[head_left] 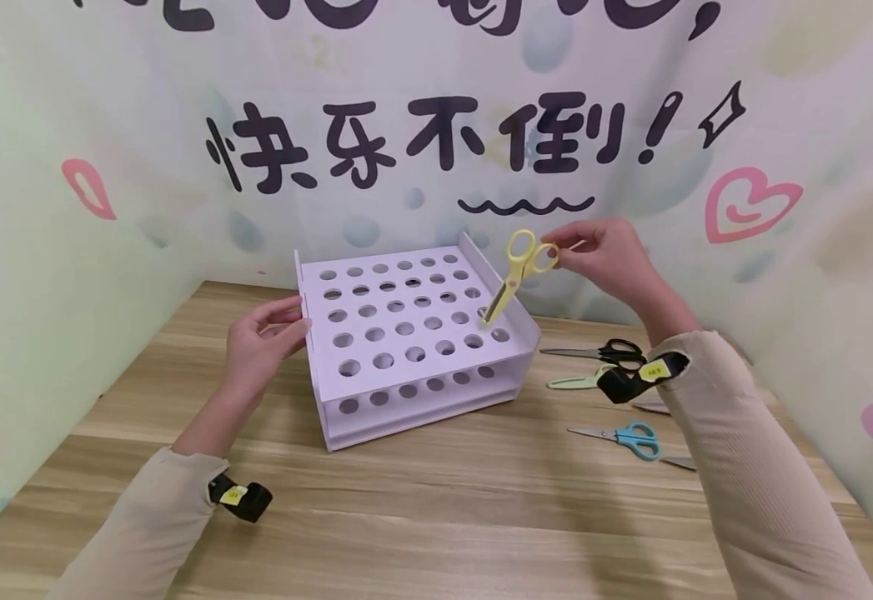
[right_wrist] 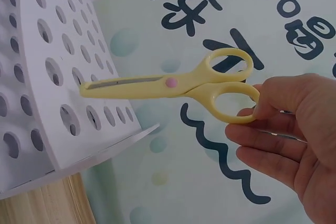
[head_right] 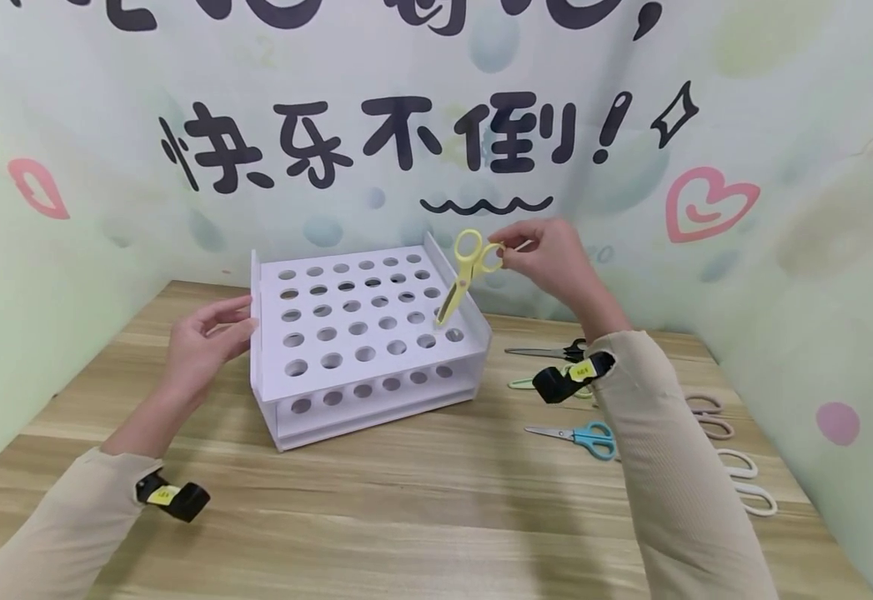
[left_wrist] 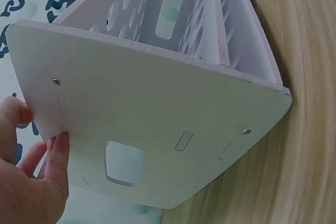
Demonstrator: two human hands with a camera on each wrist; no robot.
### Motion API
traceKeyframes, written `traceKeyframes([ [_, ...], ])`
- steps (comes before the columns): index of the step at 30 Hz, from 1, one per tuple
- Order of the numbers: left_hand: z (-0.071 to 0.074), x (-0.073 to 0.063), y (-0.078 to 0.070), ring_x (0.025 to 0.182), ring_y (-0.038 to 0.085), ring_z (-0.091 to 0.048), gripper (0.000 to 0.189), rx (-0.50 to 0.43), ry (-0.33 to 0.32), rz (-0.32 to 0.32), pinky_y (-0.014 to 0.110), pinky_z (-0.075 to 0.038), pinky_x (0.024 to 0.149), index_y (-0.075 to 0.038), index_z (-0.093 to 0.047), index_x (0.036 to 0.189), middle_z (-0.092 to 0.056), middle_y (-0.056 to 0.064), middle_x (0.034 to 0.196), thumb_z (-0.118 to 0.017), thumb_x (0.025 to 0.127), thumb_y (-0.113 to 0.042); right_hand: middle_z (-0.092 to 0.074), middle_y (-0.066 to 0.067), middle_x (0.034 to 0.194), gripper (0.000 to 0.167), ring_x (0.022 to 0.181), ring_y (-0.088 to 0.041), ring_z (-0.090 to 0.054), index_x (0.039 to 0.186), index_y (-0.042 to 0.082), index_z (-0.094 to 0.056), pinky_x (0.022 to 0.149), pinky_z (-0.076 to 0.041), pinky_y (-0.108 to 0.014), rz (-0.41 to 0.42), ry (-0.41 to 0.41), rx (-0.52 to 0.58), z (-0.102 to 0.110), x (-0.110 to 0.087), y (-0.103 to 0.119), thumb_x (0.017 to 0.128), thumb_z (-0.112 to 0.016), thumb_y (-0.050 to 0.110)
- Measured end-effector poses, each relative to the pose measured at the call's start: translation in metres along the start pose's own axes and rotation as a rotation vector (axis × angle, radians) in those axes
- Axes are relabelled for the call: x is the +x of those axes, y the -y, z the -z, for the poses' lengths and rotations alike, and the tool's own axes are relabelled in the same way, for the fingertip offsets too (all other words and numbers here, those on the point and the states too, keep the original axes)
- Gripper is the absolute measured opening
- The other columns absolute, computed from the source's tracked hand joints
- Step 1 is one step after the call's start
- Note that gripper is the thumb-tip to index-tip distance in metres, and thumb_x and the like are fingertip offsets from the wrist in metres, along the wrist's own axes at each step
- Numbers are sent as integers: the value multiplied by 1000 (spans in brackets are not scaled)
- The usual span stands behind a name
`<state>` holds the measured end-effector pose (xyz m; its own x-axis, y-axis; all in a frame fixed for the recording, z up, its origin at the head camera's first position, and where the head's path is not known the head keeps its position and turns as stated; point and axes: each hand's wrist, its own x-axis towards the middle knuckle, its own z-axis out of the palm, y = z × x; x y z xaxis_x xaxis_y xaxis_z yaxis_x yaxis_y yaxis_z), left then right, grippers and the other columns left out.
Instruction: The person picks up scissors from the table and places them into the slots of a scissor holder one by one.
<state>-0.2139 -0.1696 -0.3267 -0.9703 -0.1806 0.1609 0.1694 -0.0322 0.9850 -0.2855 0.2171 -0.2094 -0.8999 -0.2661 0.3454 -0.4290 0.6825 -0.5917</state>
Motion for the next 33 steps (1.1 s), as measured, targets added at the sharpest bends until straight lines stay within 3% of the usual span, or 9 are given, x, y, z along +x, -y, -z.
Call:
traceKeyframes([
  [12,-2,1,1,77,8,-59,44,21,4,-10,23,-55,75,10,-50,123,-51,8,96,-64,83,-2,-66,-15,93,21,73,-12,-63,103,1,-69,60,-50,-13,-7,7,-30,-8,25,-7,82,-63,1],
  [21,-3,1,1,74,6,-58,43,21,-2,-33,23,-56,74,11,-51,122,-52,7,94,-64,82,0,-67,-16,95,21,80,-25,-65,103,1,-69,61,-51,-15,-7,101,-21,-24,28,-18,83,-62,1],
  [33,0,2,1,73,4,-58,43,58,-12,-32,20,-56,72,8,-51,123,-52,4,93,-64,84,-2,-67,-14,97,20,80,-20,-63,102,2,-69,66,-55,-19,-12,173,28,-39,29,-24,84,-62,-1],
])
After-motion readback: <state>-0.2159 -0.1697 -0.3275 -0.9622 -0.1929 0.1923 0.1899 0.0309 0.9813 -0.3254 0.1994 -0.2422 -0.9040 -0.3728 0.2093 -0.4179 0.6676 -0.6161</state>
